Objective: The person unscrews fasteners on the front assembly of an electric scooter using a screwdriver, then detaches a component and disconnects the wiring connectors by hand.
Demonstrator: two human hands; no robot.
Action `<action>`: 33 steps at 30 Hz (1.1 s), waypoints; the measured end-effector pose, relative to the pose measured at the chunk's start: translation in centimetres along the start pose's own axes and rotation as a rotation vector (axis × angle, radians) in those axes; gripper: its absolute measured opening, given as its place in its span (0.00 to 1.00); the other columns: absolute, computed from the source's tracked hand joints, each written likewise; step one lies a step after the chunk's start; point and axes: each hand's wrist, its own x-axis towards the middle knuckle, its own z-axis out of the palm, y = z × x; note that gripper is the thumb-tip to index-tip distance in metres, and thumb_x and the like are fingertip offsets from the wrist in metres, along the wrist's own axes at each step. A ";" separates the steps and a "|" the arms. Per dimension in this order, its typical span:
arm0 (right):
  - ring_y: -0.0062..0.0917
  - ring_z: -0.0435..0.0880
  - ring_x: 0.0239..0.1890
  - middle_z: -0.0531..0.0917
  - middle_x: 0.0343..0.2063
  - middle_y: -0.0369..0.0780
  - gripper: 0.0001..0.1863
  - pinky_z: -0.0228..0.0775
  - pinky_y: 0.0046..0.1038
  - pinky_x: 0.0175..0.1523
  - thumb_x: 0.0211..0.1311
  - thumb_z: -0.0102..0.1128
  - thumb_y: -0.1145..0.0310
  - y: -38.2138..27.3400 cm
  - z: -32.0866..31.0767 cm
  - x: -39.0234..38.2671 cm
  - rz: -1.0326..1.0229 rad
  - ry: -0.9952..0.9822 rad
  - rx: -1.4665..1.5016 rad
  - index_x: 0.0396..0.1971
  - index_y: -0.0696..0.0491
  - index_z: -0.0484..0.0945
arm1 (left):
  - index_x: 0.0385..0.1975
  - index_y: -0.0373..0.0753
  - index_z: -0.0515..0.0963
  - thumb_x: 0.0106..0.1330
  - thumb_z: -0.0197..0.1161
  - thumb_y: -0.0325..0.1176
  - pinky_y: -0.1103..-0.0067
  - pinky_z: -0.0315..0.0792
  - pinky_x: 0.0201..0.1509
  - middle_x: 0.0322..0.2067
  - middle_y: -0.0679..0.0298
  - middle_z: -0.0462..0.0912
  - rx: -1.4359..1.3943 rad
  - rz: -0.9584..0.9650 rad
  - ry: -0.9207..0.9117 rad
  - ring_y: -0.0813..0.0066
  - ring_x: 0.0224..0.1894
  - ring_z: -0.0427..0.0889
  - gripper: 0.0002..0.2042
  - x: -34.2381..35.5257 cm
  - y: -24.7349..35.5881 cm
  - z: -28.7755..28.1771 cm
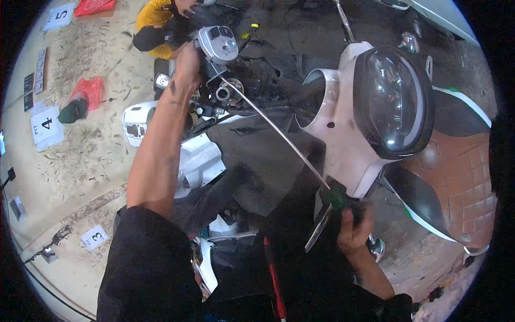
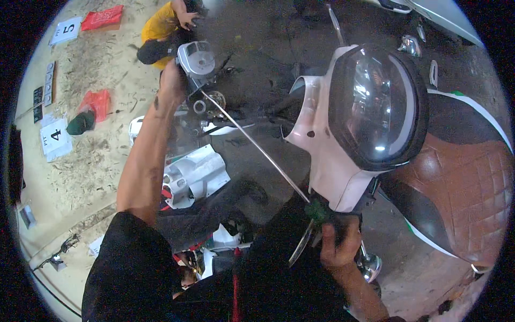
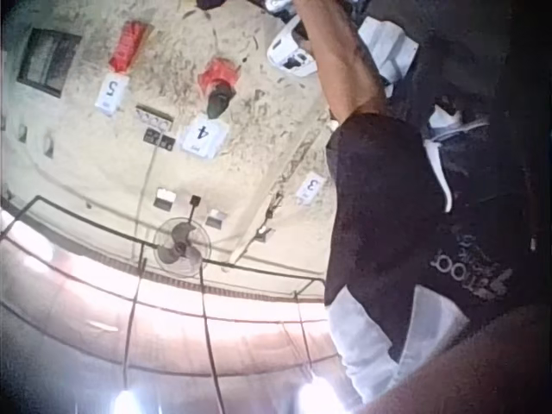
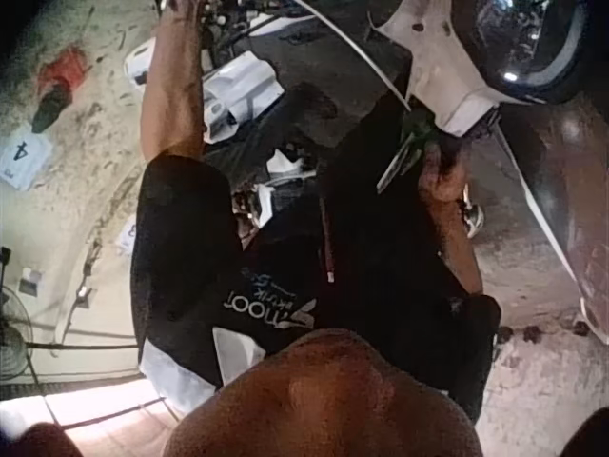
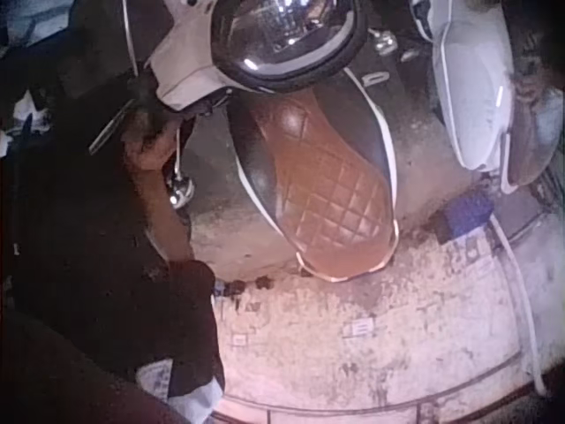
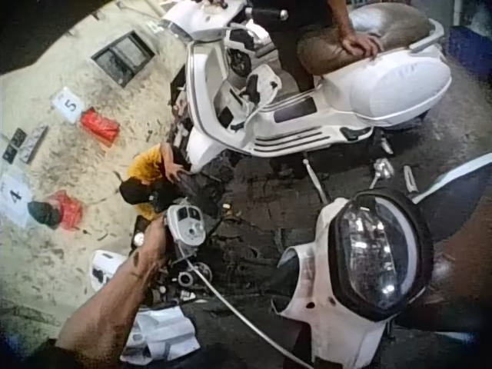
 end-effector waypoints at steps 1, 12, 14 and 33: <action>0.28 0.76 0.39 0.79 0.37 0.48 0.17 0.68 0.29 0.48 0.67 0.51 0.65 -0.8 0.3 0.6 0.024 0.024 0.107 0.47 0.63 0.69 | 0.36 0.36 0.78 0.67 0.49 0.35 0.73 0.75 0.37 0.31 0.62 0.79 -0.002 0.000 0.008 0.72 0.31 0.78 0.12 0.8 -0.1 -1.5; 0.43 0.79 0.27 0.79 0.28 0.51 0.17 0.71 0.36 0.35 0.64 0.57 0.65 0.2 0.3 0.7 0.044 0.115 -0.005 0.43 0.65 0.71 | 0.42 0.36 0.77 0.69 0.40 0.38 0.72 0.74 0.42 0.37 0.59 0.79 0.038 0.005 -0.014 0.69 0.36 0.79 0.18 1.8 -1.2 -2.9; 0.48 0.80 0.29 0.80 0.31 0.52 0.22 0.73 0.38 0.37 0.59 0.64 0.60 -1.6 -0.3 1.0 0.021 -0.028 -0.151 0.44 0.63 0.72 | 0.43 0.35 0.77 0.69 0.42 0.39 0.73 0.72 0.44 0.36 0.59 0.80 0.101 -0.013 0.015 0.69 0.37 0.78 0.18 0.2 -0.4 -1.8; 0.11 0.65 0.20 0.72 0.24 0.31 0.15 0.56 0.15 0.21 0.61 0.60 0.61 -7.3 -12.8 7.6 -0.099 0.541 0.219 0.44 0.51 0.71 | 0.62 0.33 0.62 0.47 0.74 0.20 0.70 0.68 0.62 0.54 0.56 0.76 0.539 0.244 -0.386 0.67 0.57 0.74 0.39 -2.4 2.8 -4.3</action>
